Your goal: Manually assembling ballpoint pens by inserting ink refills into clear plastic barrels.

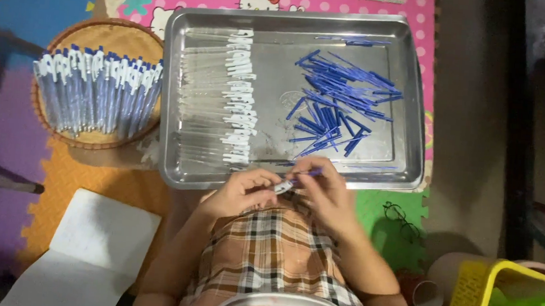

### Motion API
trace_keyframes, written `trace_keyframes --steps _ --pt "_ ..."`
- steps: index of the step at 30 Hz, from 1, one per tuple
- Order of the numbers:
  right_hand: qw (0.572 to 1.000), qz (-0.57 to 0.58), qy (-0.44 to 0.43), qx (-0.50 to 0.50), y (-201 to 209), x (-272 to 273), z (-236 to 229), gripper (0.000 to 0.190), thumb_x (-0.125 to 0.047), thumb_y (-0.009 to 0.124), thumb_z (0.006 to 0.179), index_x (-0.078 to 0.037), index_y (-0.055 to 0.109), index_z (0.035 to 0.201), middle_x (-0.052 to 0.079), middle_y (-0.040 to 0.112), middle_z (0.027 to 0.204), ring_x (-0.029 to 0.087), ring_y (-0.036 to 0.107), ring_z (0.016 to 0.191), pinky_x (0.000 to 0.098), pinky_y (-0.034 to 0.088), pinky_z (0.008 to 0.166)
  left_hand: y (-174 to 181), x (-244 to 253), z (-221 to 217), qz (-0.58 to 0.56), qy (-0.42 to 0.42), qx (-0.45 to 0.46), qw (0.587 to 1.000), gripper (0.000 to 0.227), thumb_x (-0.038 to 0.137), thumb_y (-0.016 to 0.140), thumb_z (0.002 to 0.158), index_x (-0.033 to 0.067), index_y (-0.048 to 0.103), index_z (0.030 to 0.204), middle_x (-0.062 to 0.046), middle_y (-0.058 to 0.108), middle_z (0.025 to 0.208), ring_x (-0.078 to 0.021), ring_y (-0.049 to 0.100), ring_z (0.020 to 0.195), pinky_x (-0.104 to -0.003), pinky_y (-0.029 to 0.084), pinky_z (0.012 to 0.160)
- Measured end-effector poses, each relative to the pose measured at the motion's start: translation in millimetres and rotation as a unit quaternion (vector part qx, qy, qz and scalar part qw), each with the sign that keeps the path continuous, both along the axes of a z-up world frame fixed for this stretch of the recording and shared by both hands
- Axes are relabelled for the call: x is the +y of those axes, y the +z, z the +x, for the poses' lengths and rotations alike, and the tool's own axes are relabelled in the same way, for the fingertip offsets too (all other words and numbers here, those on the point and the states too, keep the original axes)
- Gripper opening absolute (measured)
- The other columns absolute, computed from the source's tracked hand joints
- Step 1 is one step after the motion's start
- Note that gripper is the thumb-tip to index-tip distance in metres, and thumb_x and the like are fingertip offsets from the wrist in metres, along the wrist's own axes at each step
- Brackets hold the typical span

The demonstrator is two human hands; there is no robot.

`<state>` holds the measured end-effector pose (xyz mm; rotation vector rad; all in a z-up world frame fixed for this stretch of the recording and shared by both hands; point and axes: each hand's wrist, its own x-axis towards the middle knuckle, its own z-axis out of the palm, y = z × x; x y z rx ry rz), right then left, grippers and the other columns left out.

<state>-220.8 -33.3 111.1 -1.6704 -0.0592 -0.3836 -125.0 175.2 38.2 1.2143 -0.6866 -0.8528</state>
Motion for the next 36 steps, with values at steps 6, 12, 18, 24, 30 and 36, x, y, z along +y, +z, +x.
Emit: trace_keyframes --steps 6,12,18,24,30,36 --pt "0.982 -0.089 -0.104 -0.132 -35.2 28.9 20.7 0.043 0.005 0.064 0.099 0.007 0.060 0.141 0.019 0.077 0.095 0.031 0.075 0.086 0.0439 0.062 0.079 -4.4 0.1 -3.7 -0.060 0.062 0.024 0.996 0.031 -0.002 0.065 0.100 -0.0081 0.059 0.130 -0.022 0.079 0.089 -0.0167 0.072 0.064 -0.028 0.062 0.057" --pt "0.986 -0.127 -0.004 -0.110 -15.4 40.8 5.2 0.048 -0.006 0.052 0.107 0.009 0.049 0.152 0.029 0.064 0.140 0.044 0.062 0.131 0.0554 0.050 0.109 -29.2 2.8 -7.1 -0.060 0.090 0.009 0.994 0.034 0.001 0.065 0.101 -0.0083 0.060 0.133 -0.021 0.077 0.095 -0.0181 0.073 0.069 -0.032 0.065 0.060" --pt "0.995 0.001 0.094 -0.021 -33.8 18.2 7.7 0.048 -0.024 0.042 0.111 -0.002 0.054 0.152 0.026 0.056 0.153 0.041 0.050 0.144 0.0598 0.038 0.118 -6.0 -1.9 -10.1 -0.075 0.076 0.026 0.994 0.031 0.007 0.059 0.107 -0.0079 0.056 0.134 -0.019 0.075 0.094 -0.0161 0.070 0.073 -0.030 0.063 0.063" --pt "0.996 0.076 -0.006 0.051 0.6 -2.1 7.0 0.025 -0.010 0.058 0.106 0.003 0.076 0.118 0.021 0.076 0.118 0.028 0.069 0.115 0.0449 0.051 0.106 44.3 -14.9 -12.8 -0.083 0.020 0.103 0.991 0.034 0.011 0.052 0.110 -0.0041 0.048 0.141 -0.024 0.075 0.098 -0.0177 0.072 0.062 -0.025 0.059 0.047" --pt "0.891 0.446 -0.031 0.079 -75.5 -40.1 16.0 0.022 -0.030 0.059 0.109 -0.011 0.056 0.119 0.021 0.077 0.112 0.028 0.081 0.083 0.0636 0.065 0.078 89.4 -23.3 6.3 -0.168 -0.076 0.277 0.943 0.089 0.083 0.042 0.096 0.0047 0.047 0.138 -0.029 0.066 0.127 -0.0319 0.076 0.099 -0.040 0.069 0.081" --pt "0.818 0.570 -0.062 0.053 -50.6 -20.6 27.8 0.018 -0.022 0.058 0.109 -0.012 0.070 0.119 0.020 0.077 0.125 0.029 0.078 0.109 0.0415 0.068 0.093 76.0 -37.0 -0.7 -0.185 0.055 0.042 0.980 0.074 0.054 0.043 0.111 -0.0096 0.052 0.148 -0.027 0.069 0.121 -0.0320 0.071 0.113 -0.044 0.060 0.100"
